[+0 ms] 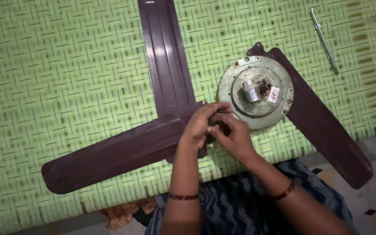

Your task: The person removes a fan blade from the motor housing, wipes it with a patterned cloth, and then reattaches the blade to the motor. The person uses their hands to align and secure the blade onto the motor hub.

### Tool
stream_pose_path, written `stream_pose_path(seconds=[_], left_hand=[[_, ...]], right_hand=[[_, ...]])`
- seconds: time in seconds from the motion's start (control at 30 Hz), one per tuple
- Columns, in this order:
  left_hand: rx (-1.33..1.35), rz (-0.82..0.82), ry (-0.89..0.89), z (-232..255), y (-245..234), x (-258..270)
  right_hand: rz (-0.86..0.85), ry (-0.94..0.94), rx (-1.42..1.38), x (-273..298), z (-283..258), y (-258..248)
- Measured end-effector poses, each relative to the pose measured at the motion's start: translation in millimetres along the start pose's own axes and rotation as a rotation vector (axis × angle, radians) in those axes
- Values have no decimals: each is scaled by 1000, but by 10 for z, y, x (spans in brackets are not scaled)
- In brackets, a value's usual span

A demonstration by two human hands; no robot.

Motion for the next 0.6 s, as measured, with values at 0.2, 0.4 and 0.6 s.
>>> stream_pose_path(seconds=[0.2,0.4,0.6], left_hand=[[-130,-48,-75,-41,124,-26],[-170,141,-115,121,-83,42],[-295,363,26,137,-350,76]], right_hand=[[-12,-131,-54,-28,40,-177],[166,216,-224,-113,-62,-612],[171,97,-205,-120,-199,-701]])
Point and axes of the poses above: each hand's wrist, its own x-axis away from the middle knuckle, its own y-axis out of the palm, z = x × y, the point moved 3 cm from there along -x, towards the middle knuckle, and after that the axes turned 13 degrees about -x, right-handed, at the moved point
